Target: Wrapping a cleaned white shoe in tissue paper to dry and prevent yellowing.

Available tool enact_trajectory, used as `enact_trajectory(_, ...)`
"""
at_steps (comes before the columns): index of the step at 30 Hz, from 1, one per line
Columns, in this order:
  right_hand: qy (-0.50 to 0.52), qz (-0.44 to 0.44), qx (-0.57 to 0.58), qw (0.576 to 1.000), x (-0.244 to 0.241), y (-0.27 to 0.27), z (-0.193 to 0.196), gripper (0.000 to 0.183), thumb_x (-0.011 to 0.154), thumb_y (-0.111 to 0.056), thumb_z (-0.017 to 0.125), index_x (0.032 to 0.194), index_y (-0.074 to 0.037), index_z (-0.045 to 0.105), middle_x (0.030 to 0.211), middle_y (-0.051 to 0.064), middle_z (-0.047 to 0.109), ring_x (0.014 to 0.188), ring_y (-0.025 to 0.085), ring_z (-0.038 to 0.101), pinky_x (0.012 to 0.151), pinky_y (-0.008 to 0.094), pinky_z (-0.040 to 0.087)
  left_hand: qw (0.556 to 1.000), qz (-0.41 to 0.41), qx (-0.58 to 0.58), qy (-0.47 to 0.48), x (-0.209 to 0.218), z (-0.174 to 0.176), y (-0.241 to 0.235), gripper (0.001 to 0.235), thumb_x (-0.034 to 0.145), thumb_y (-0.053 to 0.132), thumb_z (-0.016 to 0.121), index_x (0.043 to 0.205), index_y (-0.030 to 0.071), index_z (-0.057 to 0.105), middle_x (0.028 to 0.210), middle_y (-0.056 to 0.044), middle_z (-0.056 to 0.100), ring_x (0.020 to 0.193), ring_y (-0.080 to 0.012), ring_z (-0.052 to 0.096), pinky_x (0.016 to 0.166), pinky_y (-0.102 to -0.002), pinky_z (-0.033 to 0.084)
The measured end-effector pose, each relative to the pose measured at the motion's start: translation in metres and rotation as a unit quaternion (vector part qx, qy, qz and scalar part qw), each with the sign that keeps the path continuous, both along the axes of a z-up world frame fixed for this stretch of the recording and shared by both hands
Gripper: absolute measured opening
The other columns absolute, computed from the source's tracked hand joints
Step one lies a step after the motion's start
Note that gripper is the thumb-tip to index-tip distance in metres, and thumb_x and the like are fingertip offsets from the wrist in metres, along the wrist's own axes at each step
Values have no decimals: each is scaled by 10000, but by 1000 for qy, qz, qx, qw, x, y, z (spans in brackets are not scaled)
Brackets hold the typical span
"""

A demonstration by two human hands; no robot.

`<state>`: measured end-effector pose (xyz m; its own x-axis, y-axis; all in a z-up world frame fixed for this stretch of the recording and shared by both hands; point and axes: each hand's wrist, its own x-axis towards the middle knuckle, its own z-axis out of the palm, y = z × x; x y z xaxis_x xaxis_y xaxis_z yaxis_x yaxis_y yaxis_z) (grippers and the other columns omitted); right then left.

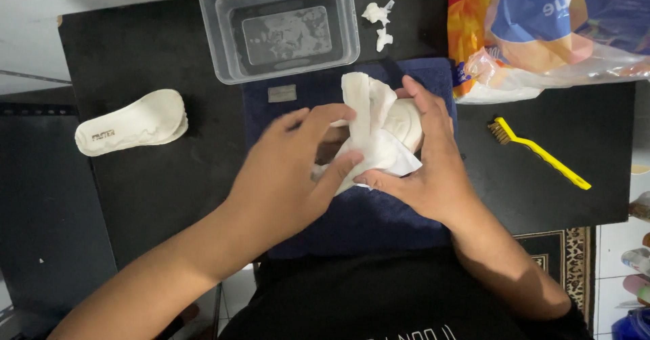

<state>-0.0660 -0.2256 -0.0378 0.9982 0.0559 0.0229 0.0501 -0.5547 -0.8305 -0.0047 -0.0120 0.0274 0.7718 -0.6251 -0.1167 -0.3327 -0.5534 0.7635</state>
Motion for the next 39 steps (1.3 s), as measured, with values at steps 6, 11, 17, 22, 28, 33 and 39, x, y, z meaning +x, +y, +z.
enact_trajectory(6,-7,-6,-3,1000,-2,1,0,1141,733,-442,889,1601,-108,229,1481,138,445,1359,300,431,1179,490,309,999,7,19,-33,-4,0,1,356,945,366,693,1162,102,595,1018,-3,757,822,-183,741,996,-414,406)
enact_trajectory(11,-12,-3,-4,1000,-3,0,-3,1139,747,-401,884,1618,-128,204,1481,137,446,1370,293,437,1194,493,274,996,-8,33,82,-7,0,0,458,942,317,701,1282,127,459,877,-39,768,765,-207,733,1085,-429,362)
enact_trajectory(17,1,-7,3,1000,-1,0,0,1180,721,-441,895,1618,-124,197,1472,127,459,1305,285,444,1134,476,342,999,-20,8,50,-10,-4,-1,397,950,154,708,1227,86,431,535,54,511,409,-164,500,989,-413,465)
enact_trajectory(22,-5,10,2,1000,-2,-4,-3,1180,729,-450,889,1621,-123,190,1496,121,449,1369,281,433,1179,484,278,994,-25,17,107,-5,4,-1,485,942,244,663,1331,89,419,1030,-119,818,953,-258,785,1105,-428,392)
enact_trajectory(28,-6,0,-5,1000,-3,0,-2,1178,728,-430,908,1614,-127,194,1483,138,446,1350,290,436,1170,487,304,984,18,128,121,-5,3,-4,431,983,457,576,1276,144,620,890,-116,696,948,-294,632,678,-425,527)
enact_trajectory(33,-9,-1,5,1000,-3,0,-2,1145,749,-412,892,1615,-126,200,1484,133,449,1364,283,434,1183,481,290,986,-7,124,109,-4,-4,-5,389,996,452,577,1164,112,665,727,-51,688,957,-323,595,799,-429,496)
enact_trajectory(39,2,14,12,1000,-1,-4,-2,1192,709,-433,890,1617,-123,184,1512,133,430,1380,281,422,1196,482,275,989,-4,123,80,-4,-15,-3,405,938,452,673,1188,133,658,817,-14,709,927,-307,593,879,-419,465)
